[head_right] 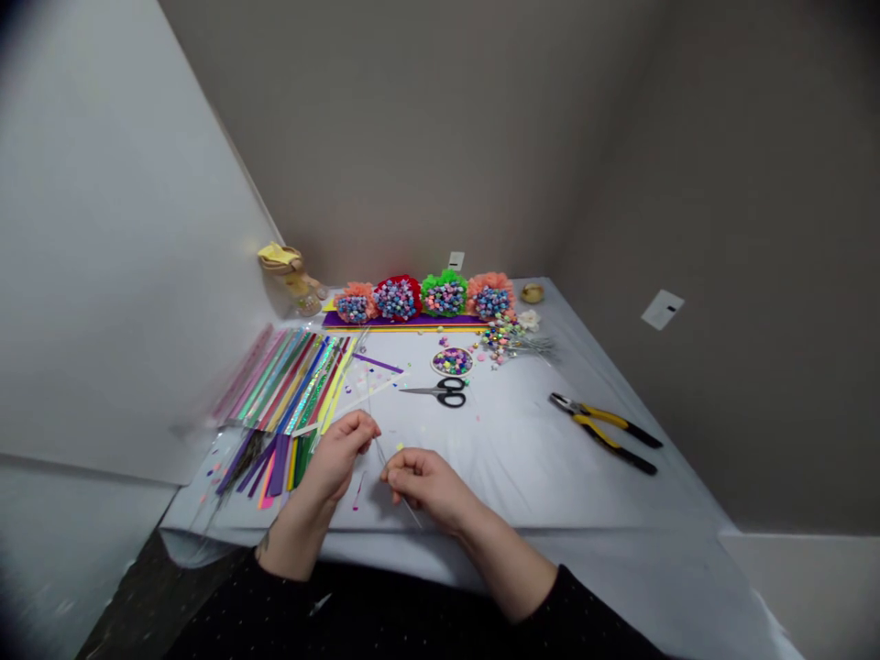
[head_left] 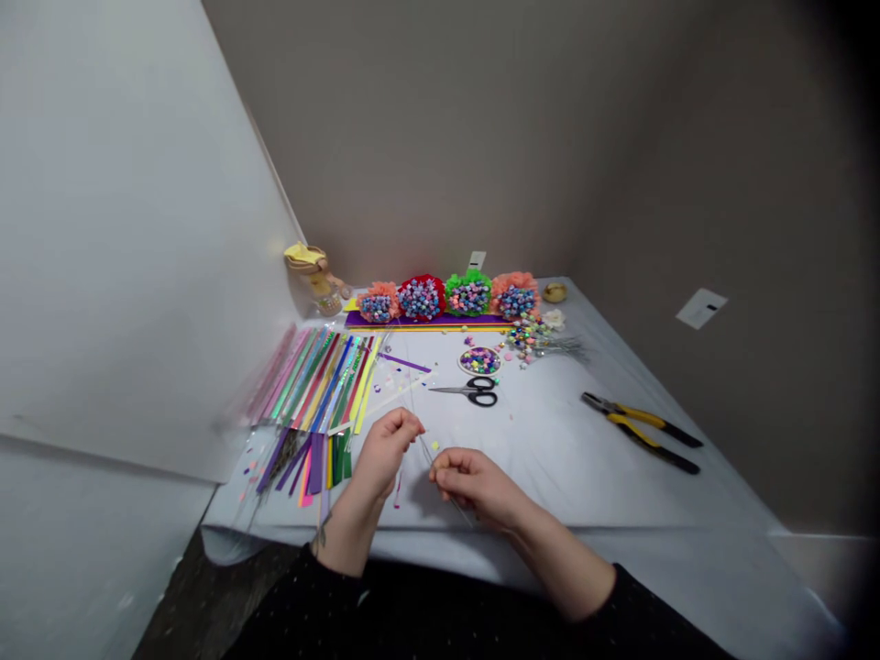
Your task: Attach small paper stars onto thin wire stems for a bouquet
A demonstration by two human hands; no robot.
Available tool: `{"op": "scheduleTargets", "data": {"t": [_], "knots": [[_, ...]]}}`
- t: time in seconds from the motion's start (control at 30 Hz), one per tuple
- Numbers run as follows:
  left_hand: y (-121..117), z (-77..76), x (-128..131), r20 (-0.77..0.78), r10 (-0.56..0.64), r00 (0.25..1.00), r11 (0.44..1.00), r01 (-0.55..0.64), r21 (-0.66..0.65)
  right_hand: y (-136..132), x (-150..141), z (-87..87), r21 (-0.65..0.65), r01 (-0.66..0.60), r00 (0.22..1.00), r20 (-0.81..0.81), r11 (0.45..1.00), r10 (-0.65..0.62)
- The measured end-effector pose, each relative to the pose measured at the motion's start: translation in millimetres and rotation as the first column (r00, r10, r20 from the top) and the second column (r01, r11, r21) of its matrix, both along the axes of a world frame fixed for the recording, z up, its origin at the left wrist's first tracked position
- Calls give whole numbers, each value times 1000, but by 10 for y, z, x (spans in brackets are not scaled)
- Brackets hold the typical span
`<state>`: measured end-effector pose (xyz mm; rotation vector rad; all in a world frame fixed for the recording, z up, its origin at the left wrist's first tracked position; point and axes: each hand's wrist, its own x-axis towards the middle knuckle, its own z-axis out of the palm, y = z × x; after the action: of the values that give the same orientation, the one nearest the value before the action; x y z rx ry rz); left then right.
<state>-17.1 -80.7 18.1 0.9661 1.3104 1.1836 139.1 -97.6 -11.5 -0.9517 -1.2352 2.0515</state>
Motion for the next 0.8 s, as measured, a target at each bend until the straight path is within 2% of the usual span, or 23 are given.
{"op": "scheduleTargets", "data": {"t": [0.07,0.27,0.43,0.5,0.6,0.67,0.8], "knots": [[10,8,-12,24,23,999,1000,-23,1,8,6,9,-34,3,1000,-6,999,-3],[-18,42,46,80,71,994,997,-72,9,20,-26,116,129,60,998,15,990,-63],[-17,78,118,195,160,968,983,-174,62,43,-52,171,157,159,987,8,975,-162],[-15,87,123,207,89,974,993,-104,63,53,-55,176,109,201,979,8,973,-203],[-33,87,108,207,-64,976,998,60,23,64,-53,179,-2,198,980,-24,980,-198],[-53,75,98,258,-92,962,995,97,-5,65,-48,183,-69,181,980,-69,981,-186],[-71,25,105,396,-76,915,994,102,-44,58,-39,199,-153,156,976,-127,976,-176]]}}
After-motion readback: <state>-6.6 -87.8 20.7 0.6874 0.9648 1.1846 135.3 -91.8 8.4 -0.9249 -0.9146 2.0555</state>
